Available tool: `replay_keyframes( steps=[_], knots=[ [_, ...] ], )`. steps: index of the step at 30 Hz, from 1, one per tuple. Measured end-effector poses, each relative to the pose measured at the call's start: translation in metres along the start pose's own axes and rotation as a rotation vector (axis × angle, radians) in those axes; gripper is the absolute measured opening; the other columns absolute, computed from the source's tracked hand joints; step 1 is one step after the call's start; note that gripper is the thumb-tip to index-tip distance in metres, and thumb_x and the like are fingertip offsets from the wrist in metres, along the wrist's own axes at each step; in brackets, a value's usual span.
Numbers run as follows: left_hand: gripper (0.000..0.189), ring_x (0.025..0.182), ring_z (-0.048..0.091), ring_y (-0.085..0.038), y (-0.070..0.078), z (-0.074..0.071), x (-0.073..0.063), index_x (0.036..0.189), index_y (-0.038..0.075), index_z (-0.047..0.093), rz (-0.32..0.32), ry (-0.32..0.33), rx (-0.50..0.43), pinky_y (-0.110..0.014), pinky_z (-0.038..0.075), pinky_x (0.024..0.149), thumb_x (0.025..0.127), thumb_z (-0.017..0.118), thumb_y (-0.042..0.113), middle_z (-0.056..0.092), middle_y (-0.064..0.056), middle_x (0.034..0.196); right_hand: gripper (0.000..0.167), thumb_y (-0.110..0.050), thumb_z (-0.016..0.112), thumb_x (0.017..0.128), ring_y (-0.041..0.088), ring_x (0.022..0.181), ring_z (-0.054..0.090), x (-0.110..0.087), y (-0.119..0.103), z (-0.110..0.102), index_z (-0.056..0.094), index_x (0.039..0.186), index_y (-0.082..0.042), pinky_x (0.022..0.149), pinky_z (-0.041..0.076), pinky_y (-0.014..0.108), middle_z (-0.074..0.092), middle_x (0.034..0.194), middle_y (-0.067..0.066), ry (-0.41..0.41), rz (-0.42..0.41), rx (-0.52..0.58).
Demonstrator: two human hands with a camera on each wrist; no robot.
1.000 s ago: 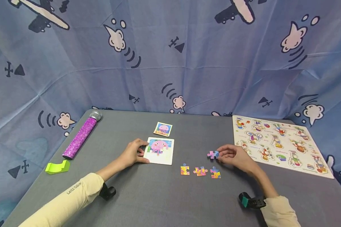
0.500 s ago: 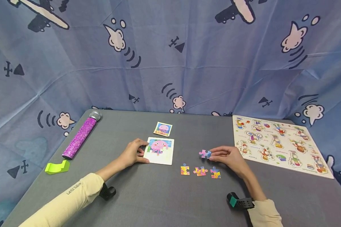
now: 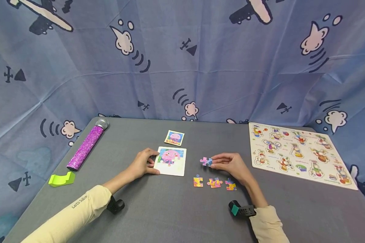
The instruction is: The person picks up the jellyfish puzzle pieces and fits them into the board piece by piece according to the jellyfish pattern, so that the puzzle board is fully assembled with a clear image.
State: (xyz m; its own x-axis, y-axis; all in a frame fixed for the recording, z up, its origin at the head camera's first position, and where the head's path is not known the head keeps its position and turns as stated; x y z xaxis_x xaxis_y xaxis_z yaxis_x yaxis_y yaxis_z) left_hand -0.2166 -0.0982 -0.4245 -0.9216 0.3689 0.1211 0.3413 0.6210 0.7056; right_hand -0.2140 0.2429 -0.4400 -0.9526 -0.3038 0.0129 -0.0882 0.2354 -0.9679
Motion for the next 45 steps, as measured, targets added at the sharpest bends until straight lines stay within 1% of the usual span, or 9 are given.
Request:
replay_keyframes(
  steps=[7,14,18,23,31,34,39,42,45],
  knots=[
    [0.066,0.079,0.057,-0.024,0.002,-0.001,-0.002,0.121,-0.012,0.058,-0.004,-0.012,-0.013,-0.033,0.054,0.069,0.065,0.088,0.006,0.056,-0.022,0.108,0.037,-0.005,0.076,0.081,0.011,0.086,0.069,0.008,-0.004,0.012,0.064,0.11,0.014,0.075,0.054,0.023,0.072,0.095,0.013,-0.004,0.002,0.005],
    [0.066,0.078,0.057,-0.022,0.0,0.0,-0.001,0.12,-0.012,0.059,-0.006,0.006,0.004,-0.033,0.053,0.07,0.064,0.089,0.007,0.057,-0.021,0.108,0.033,-0.004,0.076,0.081,0.013,0.086,0.07,0.017,-0.006,0.025,0.066,0.108,0.012,0.076,0.054,0.023,0.069,0.099,0.023,-0.041,-0.034,-0.013],
    [0.066,0.078,0.057,-0.022,-0.001,0.001,0.0,0.121,-0.011,0.059,-0.012,0.006,-0.005,-0.033,0.054,0.069,0.064,0.088,0.007,0.056,-0.021,0.107,0.033,-0.007,0.078,0.08,0.014,0.084,0.07,0.023,-0.008,0.033,0.068,0.106,0.01,0.074,0.055,0.023,0.07,0.098,0.021,-0.037,-0.038,-0.039],
    [0.066,0.079,0.057,-0.022,-0.001,0.001,0.0,0.121,-0.011,0.059,-0.022,0.004,-0.013,-0.031,0.054,0.068,0.064,0.088,0.007,0.056,-0.02,0.107,0.031,-0.006,0.078,0.079,0.014,0.082,0.07,0.029,-0.01,0.042,0.069,0.104,0.01,0.071,0.055,0.025,0.071,0.095,0.019,-0.031,-0.042,-0.063],
    [0.067,0.078,0.057,-0.021,-0.003,0.001,0.0,0.12,-0.012,0.059,-0.002,0.002,0.004,-0.029,0.053,0.067,0.064,0.089,0.008,0.056,-0.02,0.107,0.03,-0.006,0.079,0.078,0.013,0.079,0.069,0.036,-0.015,0.06,0.07,0.103,0.008,0.07,0.055,0.023,0.071,0.094,0.019,-0.048,-0.049,-0.077],
    [0.067,0.078,0.057,-0.021,-0.002,0.001,0.0,0.12,-0.012,0.059,-0.002,0.0,0.0,-0.029,0.053,0.067,0.064,0.089,0.008,0.056,-0.02,0.107,0.027,-0.005,0.078,0.078,0.012,0.077,0.068,0.038,-0.016,0.068,0.071,0.101,0.008,0.068,0.054,0.022,0.071,0.091,0.019,-0.041,-0.073,-0.096],
    [0.067,0.078,0.057,-0.021,-0.002,0.001,0.0,0.121,-0.011,0.059,-0.013,-0.004,-0.014,-0.029,0.053,0.067,0.064,0.088,0.008,0.056,-0.02,0.107,0.023,-0.004,0.079,0.077,0.012,0.073,0.066,0.043,-0.017,0.078,0.072,0.097,0.007,0.064,0.053,0.019,0.071,0.086,0.017,-0.008,-0.127,-0.149],
    [0.067,0.078,0.057,-0.021,-0.001,0.001,0.0,0.121,-0.011,0.059,-0.017,-0.007,-0.022,-0.03,0.054,0.068,0.065,0.088,0.007,0.056,-0.02,0.107,0.022,-0.005,0.08,0.076,0.012,0.07,0.065,0.045,-0.019,0.082,0.073,0.094,0.005,0.062,0.052,0.019,0.071,0.082,0.013,0.015,-0.161,-0.207],
    [0.067,0.079,0.057,-0.022,-0.001,0.001,0.001,0.121,-0.011,0.058,-0.018,-0.008,-0.02,-0.03,0.054,0.068,0.064,0.088,0.007,0.055,-0.02,0.107,0.021,-0.007,0.082,0.074,0.01,0.067,0.063,0.048,-0.021,0.086,0.075,0.091,0.002,0.06,0.05,0.019,0.07,0.079,0.008,0.048,-0.183,-0.291]
  ],
)
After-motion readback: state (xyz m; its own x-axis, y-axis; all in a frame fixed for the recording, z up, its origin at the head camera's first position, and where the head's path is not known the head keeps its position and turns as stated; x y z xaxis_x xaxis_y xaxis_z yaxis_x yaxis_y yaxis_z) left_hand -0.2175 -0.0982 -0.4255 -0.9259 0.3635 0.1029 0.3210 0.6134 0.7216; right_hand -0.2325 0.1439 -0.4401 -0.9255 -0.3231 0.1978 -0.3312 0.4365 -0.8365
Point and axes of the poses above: each hand's wrist, its own x-axis towards the middle knuckle, its own z-axis out of the palm, y = z × x, the point moved 2 cm from there along x, towards the middle knuckle
